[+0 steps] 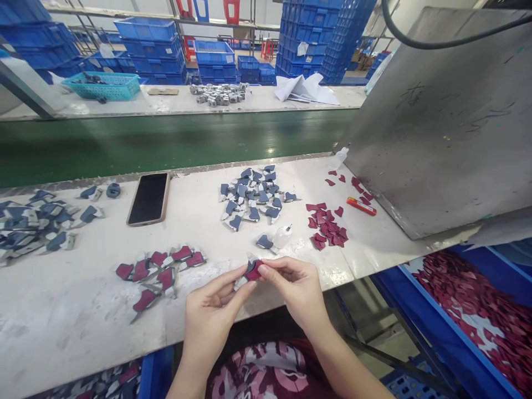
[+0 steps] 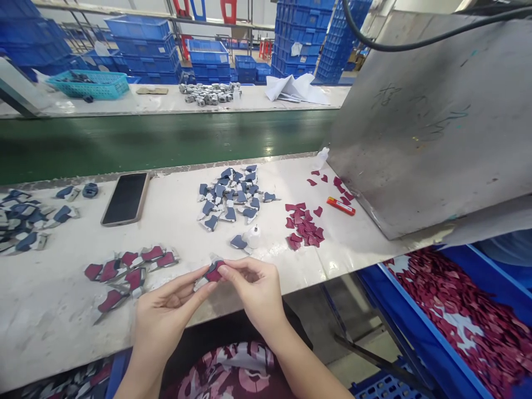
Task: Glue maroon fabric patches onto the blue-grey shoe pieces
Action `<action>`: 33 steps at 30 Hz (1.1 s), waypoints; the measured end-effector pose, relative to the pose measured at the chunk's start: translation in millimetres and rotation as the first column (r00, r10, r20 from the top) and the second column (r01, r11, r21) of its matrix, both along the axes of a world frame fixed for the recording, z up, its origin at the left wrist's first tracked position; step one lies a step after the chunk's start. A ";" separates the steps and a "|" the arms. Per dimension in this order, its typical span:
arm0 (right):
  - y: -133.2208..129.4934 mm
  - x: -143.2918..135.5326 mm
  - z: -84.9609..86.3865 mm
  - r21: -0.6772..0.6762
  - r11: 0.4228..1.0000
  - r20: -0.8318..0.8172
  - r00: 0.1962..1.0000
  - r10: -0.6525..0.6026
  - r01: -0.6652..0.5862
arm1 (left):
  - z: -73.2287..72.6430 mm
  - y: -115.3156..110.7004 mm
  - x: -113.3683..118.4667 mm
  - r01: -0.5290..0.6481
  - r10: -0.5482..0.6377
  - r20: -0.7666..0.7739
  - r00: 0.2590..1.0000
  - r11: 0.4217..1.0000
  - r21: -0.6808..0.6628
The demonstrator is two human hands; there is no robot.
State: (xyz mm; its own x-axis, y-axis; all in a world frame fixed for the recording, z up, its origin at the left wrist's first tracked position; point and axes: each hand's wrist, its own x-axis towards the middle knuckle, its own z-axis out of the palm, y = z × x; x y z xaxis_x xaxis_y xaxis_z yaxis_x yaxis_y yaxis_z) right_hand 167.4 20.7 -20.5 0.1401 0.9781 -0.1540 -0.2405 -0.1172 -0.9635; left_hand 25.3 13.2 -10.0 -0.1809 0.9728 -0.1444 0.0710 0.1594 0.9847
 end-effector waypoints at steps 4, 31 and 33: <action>0.3 0.2 -1.3 0.004 1.000 0.012 1.000 -0.010 0.010 | -0.6 -0.3 1.9 -0.015 0.015 0.017 1.000 1.000 -0.007; 2.4 26.7 7.1 0.206 0.884 0.232 0.899 0.372 -0.419 | 34.7 -0.3 3.6 0.094 -0.073 0.181 0.981 0.989 -0.115; -0.3 22.4 4.9 0.193 0.901 0.142 0.919 0.366 -0.389 | 37.1 -0.6 3.9 0.089 -0.063 0.184 0.981 0.987 -0.134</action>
State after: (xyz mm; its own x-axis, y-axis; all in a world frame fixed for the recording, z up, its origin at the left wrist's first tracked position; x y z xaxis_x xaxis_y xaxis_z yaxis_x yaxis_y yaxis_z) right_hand 189.8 20.4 -15.6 -0.2427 0.9683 0.0591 -0.1201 0.0305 -0.9923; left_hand 29.2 12.6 27.1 -0.0660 0.9504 -0.3039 -0.0869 0.2980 0.9506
